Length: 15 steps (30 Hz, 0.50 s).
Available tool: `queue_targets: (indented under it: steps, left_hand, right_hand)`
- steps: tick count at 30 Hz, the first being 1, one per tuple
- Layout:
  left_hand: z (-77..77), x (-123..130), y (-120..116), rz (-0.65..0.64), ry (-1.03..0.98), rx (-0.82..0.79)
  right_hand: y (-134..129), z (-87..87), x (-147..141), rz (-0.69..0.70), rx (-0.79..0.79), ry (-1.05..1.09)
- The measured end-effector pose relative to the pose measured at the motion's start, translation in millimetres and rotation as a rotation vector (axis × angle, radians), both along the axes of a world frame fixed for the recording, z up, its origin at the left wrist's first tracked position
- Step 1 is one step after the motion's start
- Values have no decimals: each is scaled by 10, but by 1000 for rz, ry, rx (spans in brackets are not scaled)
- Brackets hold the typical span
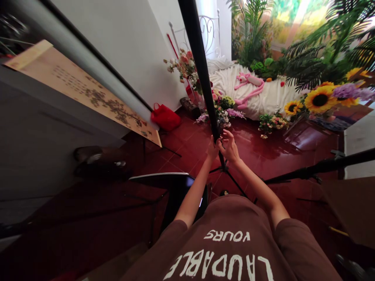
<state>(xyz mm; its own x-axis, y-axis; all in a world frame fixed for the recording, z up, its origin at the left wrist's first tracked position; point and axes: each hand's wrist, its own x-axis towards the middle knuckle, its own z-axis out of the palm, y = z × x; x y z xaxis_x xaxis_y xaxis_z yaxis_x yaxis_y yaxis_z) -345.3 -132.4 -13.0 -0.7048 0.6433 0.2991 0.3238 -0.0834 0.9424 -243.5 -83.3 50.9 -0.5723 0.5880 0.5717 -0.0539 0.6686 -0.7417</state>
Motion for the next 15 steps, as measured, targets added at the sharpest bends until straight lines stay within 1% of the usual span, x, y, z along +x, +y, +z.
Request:
queue_targets:
  steps: [2,4,7,9,11,13,15]
  left_hand:
    - [30,25,-4,20,5,-12]
    - [55,43,-3,35,10,-7]
    - [68,48,0,39,21,7]
    - [68,44,-1,48,30,0]
    - [68,41,-3,55,36,-14]
    - [71,39,-5,52,36,-27]
    - [77,39,-6,45,30,-28]
  right_hand:
    - [-57,-142,195,6,58,-81]
    - [-85,-246,327,44,95,-195]
    - [-101,-304,389,54,46,-278]
    - [-112,-299,367,24,-55,-254]
    - [-131,-288,319,-1,-197,-213]
    - [-155,-290,255,-13,-369,-169]
    - [-173,-310,180,-18,-580,-103]
